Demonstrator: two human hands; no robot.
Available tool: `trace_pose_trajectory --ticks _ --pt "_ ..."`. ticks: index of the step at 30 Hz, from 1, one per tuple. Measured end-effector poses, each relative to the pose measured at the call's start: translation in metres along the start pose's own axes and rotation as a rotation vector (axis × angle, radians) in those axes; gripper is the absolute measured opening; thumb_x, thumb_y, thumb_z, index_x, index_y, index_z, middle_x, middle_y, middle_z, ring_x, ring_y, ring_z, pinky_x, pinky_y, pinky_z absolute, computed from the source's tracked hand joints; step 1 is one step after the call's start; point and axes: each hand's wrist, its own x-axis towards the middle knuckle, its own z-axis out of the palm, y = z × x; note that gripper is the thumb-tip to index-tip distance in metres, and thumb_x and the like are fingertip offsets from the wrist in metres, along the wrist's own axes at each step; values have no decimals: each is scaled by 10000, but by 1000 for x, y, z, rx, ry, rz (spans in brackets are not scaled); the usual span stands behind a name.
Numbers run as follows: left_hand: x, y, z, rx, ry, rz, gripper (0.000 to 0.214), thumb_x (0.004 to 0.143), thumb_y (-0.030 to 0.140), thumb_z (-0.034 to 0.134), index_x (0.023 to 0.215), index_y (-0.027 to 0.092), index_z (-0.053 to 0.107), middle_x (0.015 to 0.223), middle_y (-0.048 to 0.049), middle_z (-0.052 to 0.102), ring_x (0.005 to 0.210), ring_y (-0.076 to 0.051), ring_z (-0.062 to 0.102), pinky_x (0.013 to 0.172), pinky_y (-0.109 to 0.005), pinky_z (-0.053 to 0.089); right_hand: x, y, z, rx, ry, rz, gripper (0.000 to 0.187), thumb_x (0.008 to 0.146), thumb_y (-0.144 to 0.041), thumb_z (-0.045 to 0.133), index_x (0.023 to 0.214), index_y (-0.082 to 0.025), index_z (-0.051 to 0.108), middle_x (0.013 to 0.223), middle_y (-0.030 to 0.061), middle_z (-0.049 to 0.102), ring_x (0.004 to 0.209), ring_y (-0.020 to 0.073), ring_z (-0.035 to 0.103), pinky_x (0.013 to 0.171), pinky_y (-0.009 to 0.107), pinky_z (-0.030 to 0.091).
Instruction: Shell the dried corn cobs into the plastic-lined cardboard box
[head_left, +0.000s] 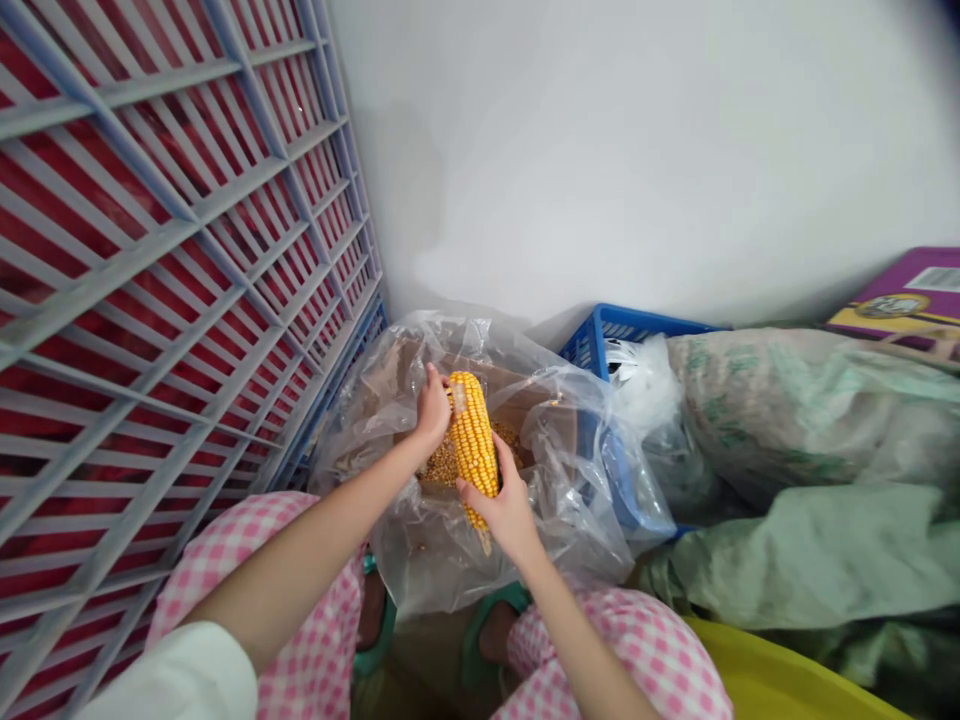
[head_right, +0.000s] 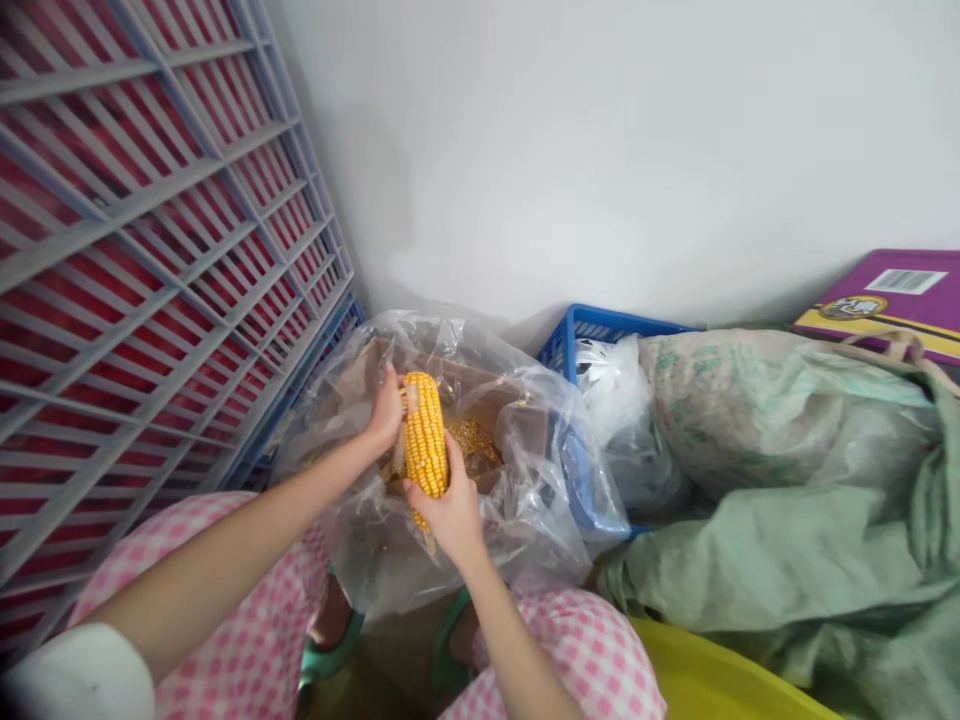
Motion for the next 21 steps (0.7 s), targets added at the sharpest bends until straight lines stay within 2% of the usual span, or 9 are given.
trace_pose_trajectory --ticks 2,3,6,8,11,14,16,18,21 --pt "-6 -1 4 57 -62 25 502 785 568 294 649 161 553 568 -31 561 540 -130 542 506 -218 385 -1 2 -5 38 28 23 752 617 -370 623 1287 -210 321 978 50 613 809 195 576 739 304 446" --pt "-8 -1 6 78 -91 -7 488 781 565 314 661 160 558 578 -32 564 518 -125 532 484 -215 371 -1 4 -8 50 37 33 754 616 -370 626 1288 -212 321 999 52 607 831 197 574 752 306 442" --pt "-12 -2 9 103 -154 -207 450 804 515 309 722 156 566 645 -57 588 476 -122 510 451 -222 344 0 9 -18 84 35 64 705 627 -374 624 1264 -226 362 1060 52 587 861 195 573 766 308 438" --pt "-11 -2 7 137 -138 -271 462 813 506 285 728 150 567 721 -86 601 485 -125 505 457 -231 344 1 13 -23 63 36 90 669 644 -382 610 1253 -235 379 1058 51 590 851 195 579 760 311 438" --pt "-12 -1 7 222 -93 -244 499 750 607 322 771 172 566 836 -96 600 524 -138 514 468 -242 345 -1 17 -24 -72 69 123 681 661 -401 588 1279 -248 348 985 53 621 804 208 594 726 321 441" --pt "-16 0 10 237 -208 -234 563 640 704 387 819 195 547 784 -69 592 508 -157 520 458 -259 353 -5 18 -17 -299 108 118 718 675 -430 560 1319 -259 293 888 59 647 740 232 610 663 328 441" --pt "-17 -1 12 215 -272 -198 565 610 716 413 741 180 534 656 -41 560 478 -148 499 446 -252 341 -7 17 -8 -479 97 86 739 683 -440 542 1338 -242 264 892 83 649 712 245 616 627 331 440" --pt "-15 -5 11 219 -225 -132 537 611 708 424 615 174 481 538 -8 489 444 -126 451 431 -239 312 -10 15 4 -629 52 39 752 694 -436 521 1352 -208 238 949 114 636 714 251 620 617 337 443" --pt "-4 -12 7 219 -48 -86 498 639 683 414 555 193 386 481 31 397 422 -106 392 423 -236 289 -10 11 21 -718 -17 -11 764 708 -422 498 1363 -175 192 987 124 619 747 246 620 633 338 450"
